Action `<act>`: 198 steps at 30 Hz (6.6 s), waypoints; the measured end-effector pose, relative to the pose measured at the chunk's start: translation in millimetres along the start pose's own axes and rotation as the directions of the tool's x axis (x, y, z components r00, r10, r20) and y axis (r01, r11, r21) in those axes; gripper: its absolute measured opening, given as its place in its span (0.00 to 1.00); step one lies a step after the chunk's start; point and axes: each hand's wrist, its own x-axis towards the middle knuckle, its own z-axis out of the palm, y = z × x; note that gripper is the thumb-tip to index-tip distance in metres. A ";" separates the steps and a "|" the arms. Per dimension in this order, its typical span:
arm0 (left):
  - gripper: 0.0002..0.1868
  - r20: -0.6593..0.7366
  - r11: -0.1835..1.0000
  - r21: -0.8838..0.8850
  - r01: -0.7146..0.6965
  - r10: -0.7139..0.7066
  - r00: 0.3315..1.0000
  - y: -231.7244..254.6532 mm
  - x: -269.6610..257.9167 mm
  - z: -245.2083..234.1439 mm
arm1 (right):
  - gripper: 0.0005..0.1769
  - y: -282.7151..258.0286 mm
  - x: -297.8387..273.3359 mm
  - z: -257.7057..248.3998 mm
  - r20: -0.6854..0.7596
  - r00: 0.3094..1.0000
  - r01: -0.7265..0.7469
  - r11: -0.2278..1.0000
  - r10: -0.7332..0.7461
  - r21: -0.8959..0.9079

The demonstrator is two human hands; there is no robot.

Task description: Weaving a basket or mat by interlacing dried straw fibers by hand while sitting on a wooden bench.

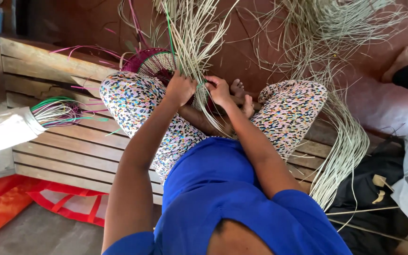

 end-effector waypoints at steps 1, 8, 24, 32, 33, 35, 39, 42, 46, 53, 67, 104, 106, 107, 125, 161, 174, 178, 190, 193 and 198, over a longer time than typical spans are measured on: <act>0.06 -0.006 1.000 0.003 -0.001 0.001 1.000 1.5 0.5 2.7 | 0.15 -0.6 -1.0 0.5 -0.005 1.000 0.005 1.000 -0.005 -0.002; 0.06 0.263 0.924 0.348 -0.160 0.067 0.962 6.3 1.7 -28.7 | 0.15 -4.0 5.8 -1.2 0.040 0.998 -0.045 0.996 0.048 -0.080; 0.22 0.383 0.908 0.358 -0.217 0.069 0.921 -0.4 59.2 57.5 | 0.16 -31.1 -6.2 -13.9 0.052 0.984 -0.154 0.965 0.169 -0.214; 0.11 0.317 0.919 0.284 -0.272 0.178 0.932 -8.8 37.6 55.2 | 0.17 -29.1 -7.7 -12.5 0.056 0.983 -0.163 0.966 0.177 -0.202; 0.16 0.315 0.912 0.297 -0.282 0.186 0.931 -10.2 37.2 61.9 | 0.17 -33.6 -9.7 -13.4 0.049 0.985 -0.153 0.973 0.164 -0.175; 0.18 0.349 0.883 0.340 -0.323 0.200 0.915 -6.9 30.1 42.7 | 0.16 -27.7 -7.4 -12.2 0.048 0.984 -0.161 0.973 0.171 -0.163; 0.15 0.325 0.879 0.357 -0.316 0.201 0.924 -6.5 27.4 36.8 | 0.15 -25.3 -7.6 -12.1 0.045 0.986 -0.150 0.978 0.158 -0.142; 0.12 0.306 0.879 0.352 -0.322 0.217 0.927 -7.6 28.6 46.3 | 0.15 -27.2 -6.6 -13.9 0.059 0.986 -0.149 0.983 0.155 -0.103; 0.10 0.273 0.900 0.316 -0.301 0.218 0.937 -7.2 35.2 71.5 | 0.16 -28.0 -7.6 -13.2 0.053 0.986 -0.149 0.977 0.159 -0.155; 0.05 0.266 0.982 -0.179 -0.053 0.100 0.959 -13.0 6.8 12.8 | 0.16 -25.8 -8.5 -14.7 0.056 0.990 -0.118 0.983 0.127 -0.137; 0.11 0.042 0.820 -0.327 0.469 -0.483 0.874 -196.3 -168.3 -70.7 | 0.18 -22.9 -4.6 -16.8 0.076 0.997 0.007 0.998 -0.002 -0.066; 0.20 0.607 0.380 -0.289 0.878 -0.637 0.476 -82.4 -255.2 156.8 | 0.18 -43.0 -23.0 -37.6 0.103 0.988 -0.113 0.993 0.117 -0.045; 0.20 0.656 0.380 -0.291 0.878 -0.589 0.472 -90.9 -250.8 154.7 | 0.20 -33.5 -23.4 -35.9 0.107 0.986 -0.125 0.992 0.127 -0.025; 0.20 0.690 0.381 -0.259 0.888 -0.570 0.446 -94.9 -249.3 153.2 | 0.24 -26.9 -25.1 -33.5 0.108 0.987 -0.119 0.993 0.116 0.016; 0.08 0.441 0.558 -0.633 0.537 -0.311 0.842 6.6 46.4 70.0 | 0.40 28.6 8.8 -10.3 0.021 0.999 -0.034 0.966 0.030 0.255; 0.13 0.262 0.200 -0.885 0.421 -0.532 0.805 -11.2 42.9 68.7 | 0.34 -87.4 -3.6 -13.3 0.270 0.961 0.053 0.927 0.054 -0.372; 0.11 0.482 0.369 -0.729 0.577 -0.322 0.815 -14.2 45.2 58.4 | 0.18 -154.4 -56.9 -18.9 0.187 0.895 0.440 0.870 -0.405 -0.222; 0.09 0.508 0.407 -0.696 0.591 -0.302 0.807 -14.9 48.0 53.1 | 0.16 -104.1 -29.0 -13.4 0.182 0.941 0.331 0.888 -0.285 -0.320; 0.07 0.479 0.342 -0.716 0.608 -0.392 0.785 -18.7 27.0 4.3 | 0.17 -72.5 39.1 -9.5 -0.026 1.000 -0.010 0.999 0.011 0.032; 0.06 0.455 0.409 -0.696 0.590 -0.383 0.803 -19.6 20.1 -5.4 | 0.25 -63.9 18.8 -12.3 0.133 0.990 0.014 0.928 0.038 -0.373; 0.13 0.491 0.271 -0.762 0.588 -0.350 0.798 -20.7 31.4 23.4 | 0.16 -108.0 -11.4 -11.8 0.200 0.926 0.376 0.819 -0.319 -0.434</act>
